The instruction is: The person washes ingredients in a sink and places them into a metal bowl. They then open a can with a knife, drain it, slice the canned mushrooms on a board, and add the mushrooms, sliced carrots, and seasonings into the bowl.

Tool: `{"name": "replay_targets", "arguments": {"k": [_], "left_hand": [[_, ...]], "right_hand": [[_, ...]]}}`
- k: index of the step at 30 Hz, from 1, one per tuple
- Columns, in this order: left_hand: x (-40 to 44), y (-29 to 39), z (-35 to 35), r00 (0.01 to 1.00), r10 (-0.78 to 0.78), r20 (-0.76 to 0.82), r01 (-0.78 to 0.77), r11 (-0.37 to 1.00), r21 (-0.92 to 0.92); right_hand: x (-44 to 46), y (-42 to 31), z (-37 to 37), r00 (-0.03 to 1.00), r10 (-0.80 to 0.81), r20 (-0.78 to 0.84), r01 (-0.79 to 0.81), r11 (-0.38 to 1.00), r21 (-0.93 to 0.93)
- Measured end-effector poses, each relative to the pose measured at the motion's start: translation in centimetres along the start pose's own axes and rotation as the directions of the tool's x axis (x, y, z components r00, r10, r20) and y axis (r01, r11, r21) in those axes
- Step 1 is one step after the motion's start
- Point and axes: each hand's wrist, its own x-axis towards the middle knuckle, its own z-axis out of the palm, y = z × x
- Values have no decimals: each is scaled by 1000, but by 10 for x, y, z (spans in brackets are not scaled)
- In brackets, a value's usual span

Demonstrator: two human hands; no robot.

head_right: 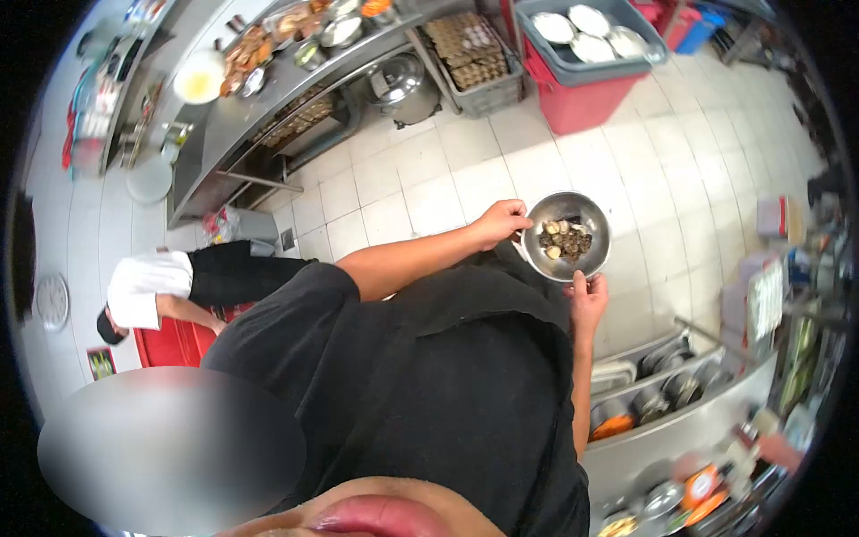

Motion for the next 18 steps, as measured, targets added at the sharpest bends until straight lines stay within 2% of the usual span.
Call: {"name": "replay_targets", "arguments": {"k": [3, 6, 8, 9, 13, 15, 18], "left_hand": [[3, 28, -29, 989, 41, -145, -59, 991, -124], [1, 37, -64, 948, 71, -312, -142, 968, -209], [-2, 27, -88, 899, 56, -435, -188, 945, -267], [-3, 21, -98, 847, 82, -525, -272, 916, -296], [-11, 11, -147, 713, -5, -701, -398, 820, -411], [-12, 12, -174, 663, -68, -745, -437, 773, -460], [-2, 15, -225, 613, -103, -784, -449, 771, -452]], "right_hand": [[61, -28, 29, 972, -14, 233, 39, 994, -101], [116, -53, 69, 885, 22, 464, 97, 968, -231], [150, -65, 99, 814, 74, 576, 135, 941, -311], [165, -71, 117, 784, 66, 618, 176, 930, -322], [215, -91, 197, 690, 16, 723, 339, 876, -343], [228, -105, 243, 689, 7, 725, 365, 860, -356], [253, -109, 303, 657, -85, 749, 497, 796, -346]]}}
